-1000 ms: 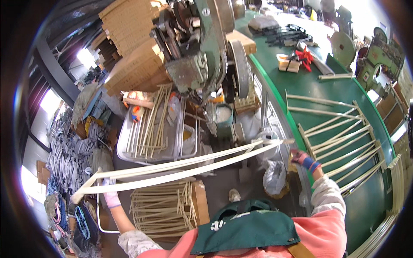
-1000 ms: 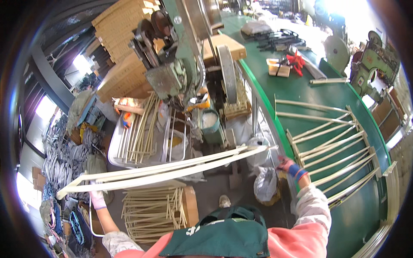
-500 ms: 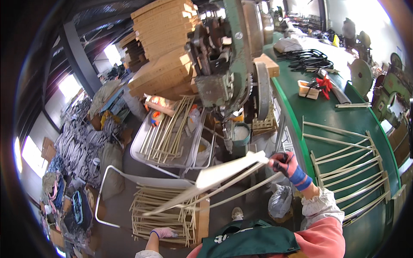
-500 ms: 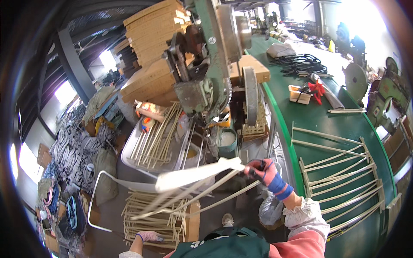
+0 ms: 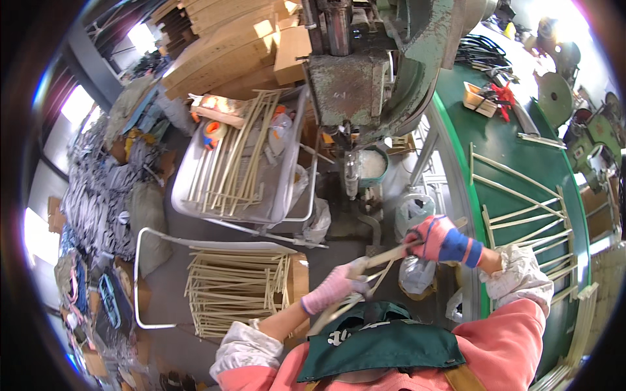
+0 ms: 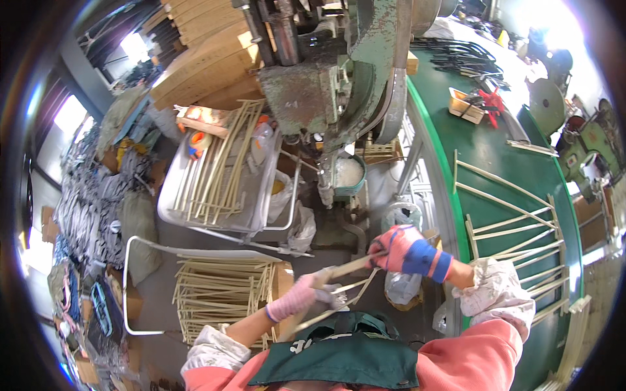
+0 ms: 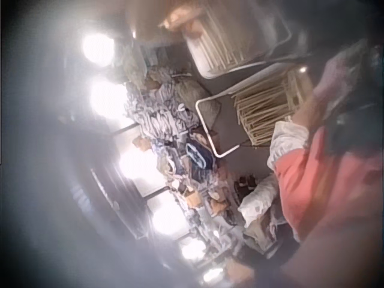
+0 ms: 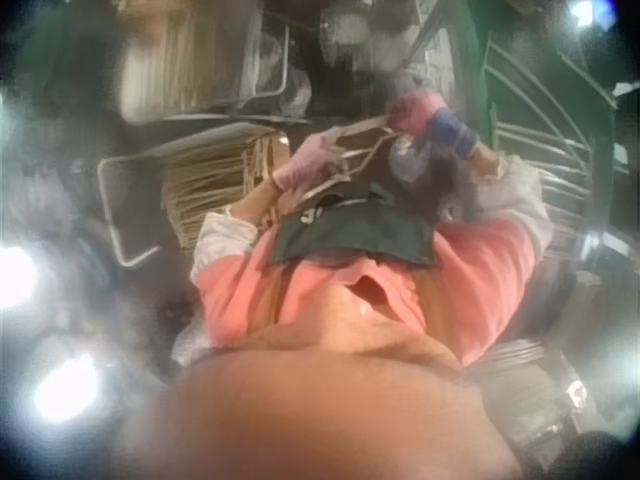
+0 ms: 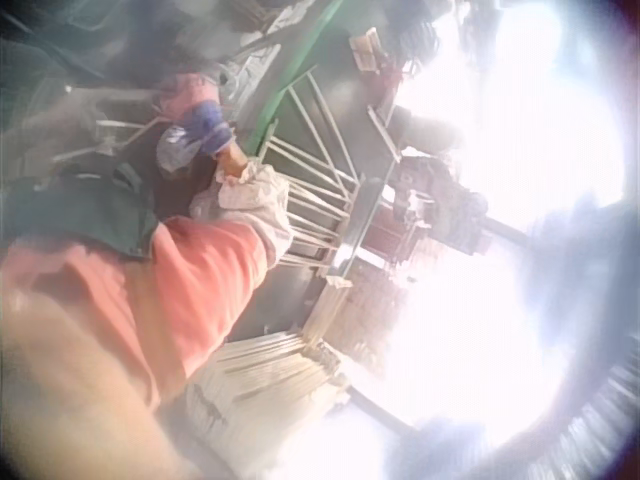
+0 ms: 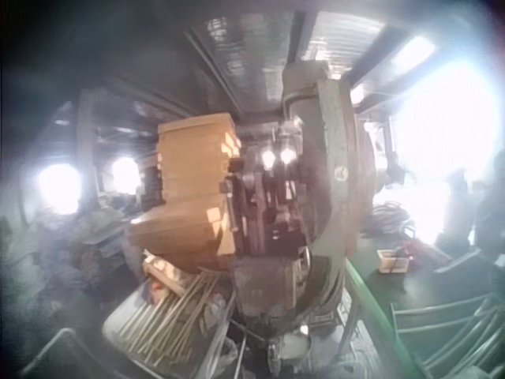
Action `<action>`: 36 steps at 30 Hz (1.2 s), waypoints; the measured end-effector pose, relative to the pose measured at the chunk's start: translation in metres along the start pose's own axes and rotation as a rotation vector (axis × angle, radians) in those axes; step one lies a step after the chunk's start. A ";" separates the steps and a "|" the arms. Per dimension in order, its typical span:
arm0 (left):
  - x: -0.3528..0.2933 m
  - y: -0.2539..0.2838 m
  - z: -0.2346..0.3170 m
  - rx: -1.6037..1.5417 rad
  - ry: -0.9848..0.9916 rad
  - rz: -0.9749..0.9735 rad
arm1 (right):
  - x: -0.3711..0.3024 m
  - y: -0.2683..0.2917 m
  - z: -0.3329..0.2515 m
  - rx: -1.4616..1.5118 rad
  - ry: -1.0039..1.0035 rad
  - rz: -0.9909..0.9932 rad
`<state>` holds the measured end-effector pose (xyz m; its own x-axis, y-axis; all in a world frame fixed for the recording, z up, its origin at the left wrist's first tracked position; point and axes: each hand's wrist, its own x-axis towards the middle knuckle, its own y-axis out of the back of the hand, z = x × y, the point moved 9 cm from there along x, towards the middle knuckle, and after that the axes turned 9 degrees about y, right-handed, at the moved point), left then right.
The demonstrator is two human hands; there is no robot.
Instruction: The person assembles wooden frames by picking up thin wooden sticks, inserting them into a press machine, and stacking the finished frames on a green table. The process is repeated multiple times with consistent hand movements and tool use.
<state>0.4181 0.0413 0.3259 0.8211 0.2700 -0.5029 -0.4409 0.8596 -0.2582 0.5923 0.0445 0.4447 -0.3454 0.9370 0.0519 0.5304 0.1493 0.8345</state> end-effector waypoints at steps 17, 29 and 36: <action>0.086 0.141 0.121 -0.667 -0.261 0.524 | 0.070 -0.056 0.077 1.374 -0.701 0.513; 0.121 0.157 0.113 -0.556 -0.163 0.567 | 0.138 -0.049 0.212 0.138 -0.304 0.418; 0.123 0.161 0.102 -0.584 -0.048 0.504 | 0.196 -0.108 0.270 0.017 -0.098 0.494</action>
<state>0.4853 0.2575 0.3068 0.4791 0.5978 -0.6427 -0.8746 0.2629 -0.4075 0.6760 0.2968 0.2165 0.0242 0.9222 0.3860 0.6248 -0.3153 0.7143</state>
